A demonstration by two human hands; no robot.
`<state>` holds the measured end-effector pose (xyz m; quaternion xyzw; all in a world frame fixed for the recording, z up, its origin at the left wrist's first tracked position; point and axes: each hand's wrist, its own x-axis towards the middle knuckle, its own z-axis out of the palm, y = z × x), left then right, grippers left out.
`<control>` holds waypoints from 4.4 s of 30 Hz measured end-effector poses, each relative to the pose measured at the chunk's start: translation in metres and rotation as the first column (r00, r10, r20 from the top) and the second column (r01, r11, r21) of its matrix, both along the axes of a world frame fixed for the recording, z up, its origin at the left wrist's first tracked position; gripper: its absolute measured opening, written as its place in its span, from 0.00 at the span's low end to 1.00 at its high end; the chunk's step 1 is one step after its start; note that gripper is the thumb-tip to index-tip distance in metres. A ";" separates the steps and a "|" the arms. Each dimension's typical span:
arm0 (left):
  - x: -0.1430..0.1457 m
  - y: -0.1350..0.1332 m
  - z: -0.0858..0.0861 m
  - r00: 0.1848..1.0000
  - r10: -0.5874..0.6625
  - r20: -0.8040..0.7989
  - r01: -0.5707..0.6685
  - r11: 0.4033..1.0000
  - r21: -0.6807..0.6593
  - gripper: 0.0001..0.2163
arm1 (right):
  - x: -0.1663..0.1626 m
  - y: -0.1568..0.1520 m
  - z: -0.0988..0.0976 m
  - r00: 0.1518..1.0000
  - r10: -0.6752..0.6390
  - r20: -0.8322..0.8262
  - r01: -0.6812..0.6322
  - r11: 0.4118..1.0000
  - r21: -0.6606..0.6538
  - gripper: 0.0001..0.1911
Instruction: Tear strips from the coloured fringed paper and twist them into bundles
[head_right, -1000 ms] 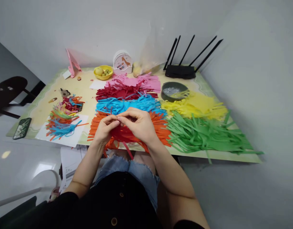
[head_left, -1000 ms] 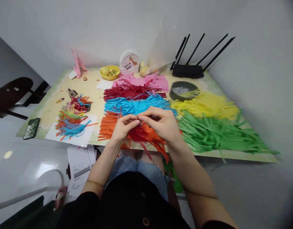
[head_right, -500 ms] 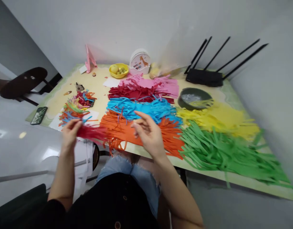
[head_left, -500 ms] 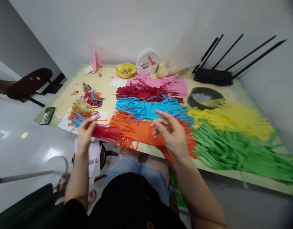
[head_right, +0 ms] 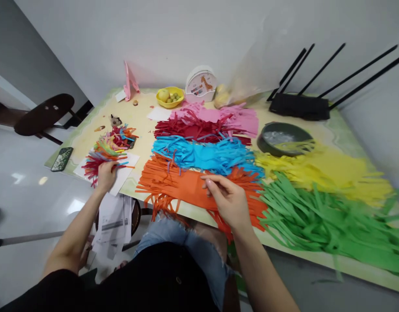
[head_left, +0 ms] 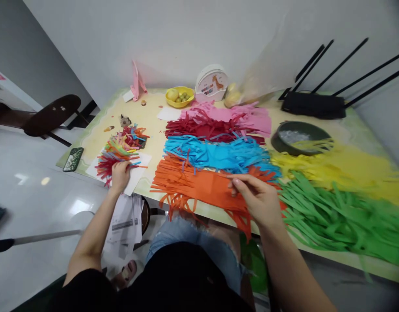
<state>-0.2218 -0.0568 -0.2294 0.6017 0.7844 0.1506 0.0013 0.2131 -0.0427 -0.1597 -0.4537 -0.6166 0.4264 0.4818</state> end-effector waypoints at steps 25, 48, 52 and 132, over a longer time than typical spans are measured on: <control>0.285 0.374 0.060 0.720 -0.673 -0.167 0.627 0.735 -0.258 0.14 | 0.003 0.292 -0.022 0.458 -0.032 0.889 -0.163 0.979 0.120 0.20; 0.288 0.434 0.021 0.777 -0.614 -0.136 0.549 0.768 -0.329 0.15 | 0.036 0.346 -0.033 0.484 -0.211 0.849 -0.058 0.960 0.272 0.19; 0.288 0.435 0.019 0.794 -0.602 -0.089 0.545 0.769 -0.334 0.15 | 0.034 0.352 -0.029 0.504 -0.227 0.833 -0.021 0.961 0.274 0.18; 0.258 0.090 0.192 0.328 -0.804 0.496 0.865 0.466 0.184 0.07 | 0.075 0.026 0.136 0.805 -0.128 0.579 -0.135 0.911 0.390 0.14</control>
